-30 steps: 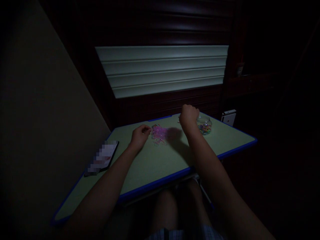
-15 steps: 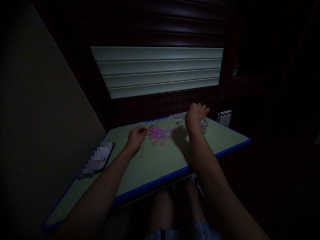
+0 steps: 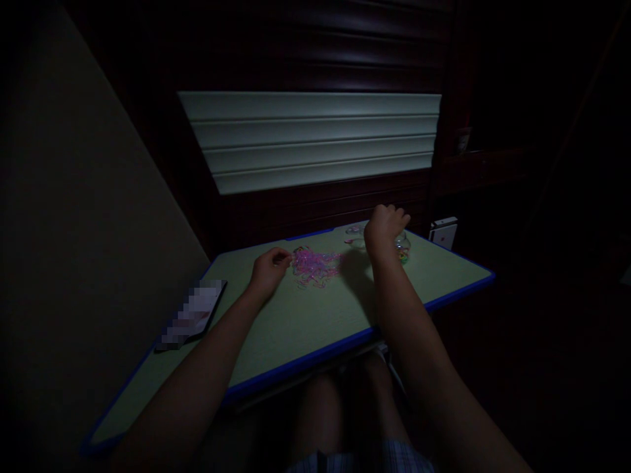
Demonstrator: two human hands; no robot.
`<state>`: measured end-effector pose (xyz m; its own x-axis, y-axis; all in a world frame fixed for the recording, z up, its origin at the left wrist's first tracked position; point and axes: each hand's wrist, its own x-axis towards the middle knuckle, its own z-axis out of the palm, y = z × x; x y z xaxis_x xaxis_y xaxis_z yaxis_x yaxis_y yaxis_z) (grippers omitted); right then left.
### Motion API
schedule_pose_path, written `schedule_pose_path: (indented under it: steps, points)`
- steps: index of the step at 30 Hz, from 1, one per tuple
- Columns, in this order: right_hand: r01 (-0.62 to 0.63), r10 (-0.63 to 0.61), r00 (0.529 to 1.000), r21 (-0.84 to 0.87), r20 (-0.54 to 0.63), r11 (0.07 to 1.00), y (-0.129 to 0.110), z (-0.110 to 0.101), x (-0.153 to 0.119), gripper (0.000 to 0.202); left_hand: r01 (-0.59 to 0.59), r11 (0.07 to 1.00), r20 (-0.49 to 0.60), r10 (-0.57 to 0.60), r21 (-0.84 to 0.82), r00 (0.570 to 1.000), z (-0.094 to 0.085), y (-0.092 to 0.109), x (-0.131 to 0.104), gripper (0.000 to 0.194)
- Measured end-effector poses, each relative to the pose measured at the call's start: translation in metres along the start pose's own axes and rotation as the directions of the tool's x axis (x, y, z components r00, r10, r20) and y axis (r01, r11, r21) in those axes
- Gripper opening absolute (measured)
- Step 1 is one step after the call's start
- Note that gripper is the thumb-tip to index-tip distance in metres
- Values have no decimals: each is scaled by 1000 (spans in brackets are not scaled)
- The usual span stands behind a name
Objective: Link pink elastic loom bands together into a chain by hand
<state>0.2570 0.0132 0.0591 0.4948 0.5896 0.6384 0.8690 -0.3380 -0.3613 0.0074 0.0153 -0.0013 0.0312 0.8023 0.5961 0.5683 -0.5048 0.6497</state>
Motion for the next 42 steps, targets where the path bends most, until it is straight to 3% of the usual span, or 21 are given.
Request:
schedule_pose_path:
  steps: [10,16,21,27,42]
  points:
    - [234,-234,970,19,66,972,-14,2,-7,32,-10,997,2,10,76,1000,-3,4,-2,8]
    - [422,-439,887,135,145,896,-30,13,-17,30,-189,944,103,167,272,981,-8,5,-7,14]
    - [480,-532,823,256,200,839,-40,31,-28,30,-234,890,160,185,391,970,-11,10,-10,18]
    - [479,-526,789,218,318,850,-39,47,-33,28,-240,855,182,174,461,968,-12,13,-12,20]
    - [398,-440,811,188,386,898,-19,82,-25,29,-252,851,194,181,461,964,-11,12,-12,18]
